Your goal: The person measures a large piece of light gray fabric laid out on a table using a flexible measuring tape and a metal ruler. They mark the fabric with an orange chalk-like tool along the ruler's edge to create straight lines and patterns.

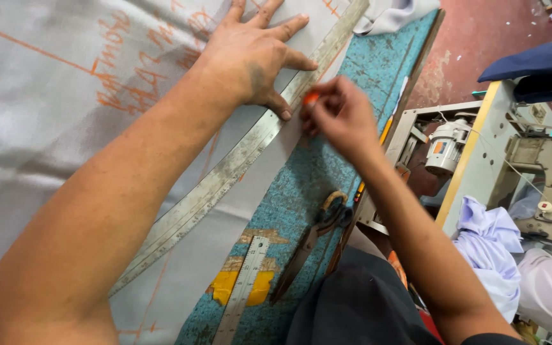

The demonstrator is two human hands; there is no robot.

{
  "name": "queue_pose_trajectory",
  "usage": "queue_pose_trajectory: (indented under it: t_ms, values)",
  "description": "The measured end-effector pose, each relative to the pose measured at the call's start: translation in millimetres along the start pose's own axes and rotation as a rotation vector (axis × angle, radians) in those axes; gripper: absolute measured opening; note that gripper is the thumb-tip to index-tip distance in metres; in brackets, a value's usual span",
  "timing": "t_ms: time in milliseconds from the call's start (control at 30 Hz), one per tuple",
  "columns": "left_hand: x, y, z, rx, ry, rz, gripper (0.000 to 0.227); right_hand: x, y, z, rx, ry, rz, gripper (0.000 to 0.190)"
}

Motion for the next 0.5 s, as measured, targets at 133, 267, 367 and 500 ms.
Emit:
queue_pose_trajectory:
  t_ms: [133,267,367,500]
  values:
    - [2,-2,4,-0.003,-0.045,0.032,0.091,-11,-13,13,0.078,0.187,-0.048,0.012]
    - [3,-3,3,-0.022,-0.069,0.047,0.091,-1,-16,13,0.096,0.173,-0.035,0.013]
    - [4,-4,4,-0.057,-0.072,0.07,0.09,-6,-15,15,0.085,0.186,0.019,0.013]
    - [3,-3,3,-0.033,-0.085,0.058,0.092,-7,-15,15,0.083,0.225,0.002,0.013]
Point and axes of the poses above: each hand's wrist, its own y-axis towards the middle knuckle, its own z-axis out of the palm, x = y × z, the point moved 6 cm from there along y, towards the middle knuckle, and after that the axes turned 2 degrees about -z, right-handed, at the moved point
